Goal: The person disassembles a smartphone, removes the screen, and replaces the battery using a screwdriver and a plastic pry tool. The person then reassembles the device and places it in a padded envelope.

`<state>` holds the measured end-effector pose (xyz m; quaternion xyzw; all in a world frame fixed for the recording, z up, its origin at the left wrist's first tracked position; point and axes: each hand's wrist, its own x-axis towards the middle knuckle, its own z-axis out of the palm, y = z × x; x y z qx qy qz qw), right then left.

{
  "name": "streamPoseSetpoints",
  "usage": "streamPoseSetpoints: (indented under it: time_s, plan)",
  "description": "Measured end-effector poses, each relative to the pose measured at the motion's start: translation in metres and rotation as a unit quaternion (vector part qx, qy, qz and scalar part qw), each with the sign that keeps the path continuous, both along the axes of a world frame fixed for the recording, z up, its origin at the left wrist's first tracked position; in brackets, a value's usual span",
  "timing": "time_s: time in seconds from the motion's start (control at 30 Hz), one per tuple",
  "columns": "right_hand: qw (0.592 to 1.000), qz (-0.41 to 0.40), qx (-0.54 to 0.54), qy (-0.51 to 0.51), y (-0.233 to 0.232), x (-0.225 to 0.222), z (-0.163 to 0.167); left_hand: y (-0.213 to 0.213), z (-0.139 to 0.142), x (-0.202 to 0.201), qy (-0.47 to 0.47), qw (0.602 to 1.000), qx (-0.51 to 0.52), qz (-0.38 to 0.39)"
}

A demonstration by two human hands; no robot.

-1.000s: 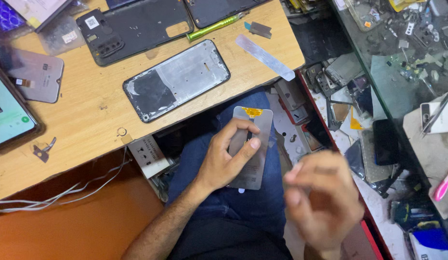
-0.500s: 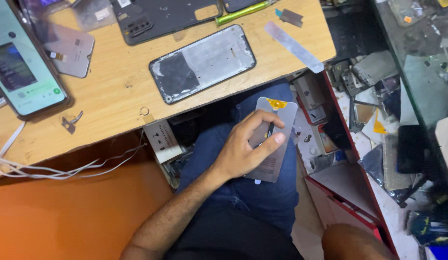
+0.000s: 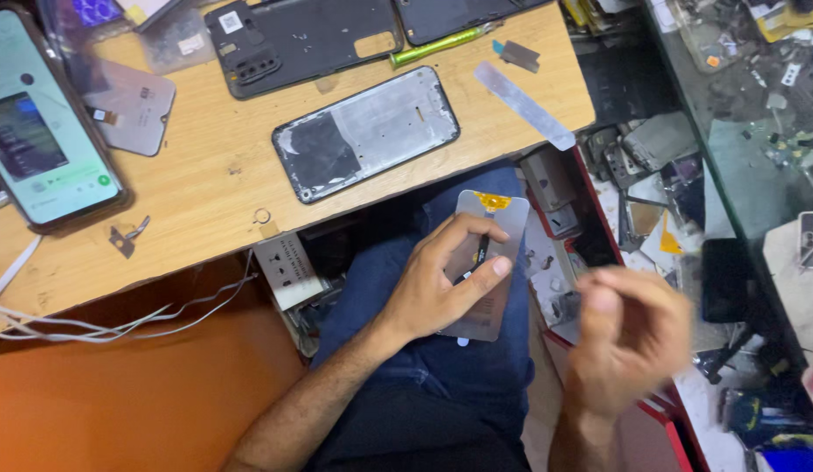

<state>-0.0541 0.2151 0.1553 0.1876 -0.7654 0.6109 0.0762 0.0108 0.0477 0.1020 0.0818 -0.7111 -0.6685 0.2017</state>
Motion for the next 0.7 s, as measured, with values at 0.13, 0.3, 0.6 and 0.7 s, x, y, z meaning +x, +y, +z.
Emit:
streamPoseSetpoints:
  time_s: [0.13,0.3,0.6,0.7]
  plan:
    - [0.984,0.090,-0.052,-0.143,0.002,-0.003,-0.034,0.013,-0.001,-0.008,0.007,1.000,0.017,0.013]
    - [0.972,0.083,-0.109,-0.190,0.015,-0.012,-0.061,0.019,-0.007,-0.018,-0.004,0.998,0.055,-0.005]
    - [0.948,0.251,0.036,-0.190,0.029,-0.106,-0.022,-0.007,-0.021,-0.020,-0.033,0.993,0.099,-0.050]
    - [0.893,0.336,0.232,-0.190,0.011,-0.144,-0.005,-0.013,-0.030,-0.023,-0.068,0.991,0.060,-0.093]
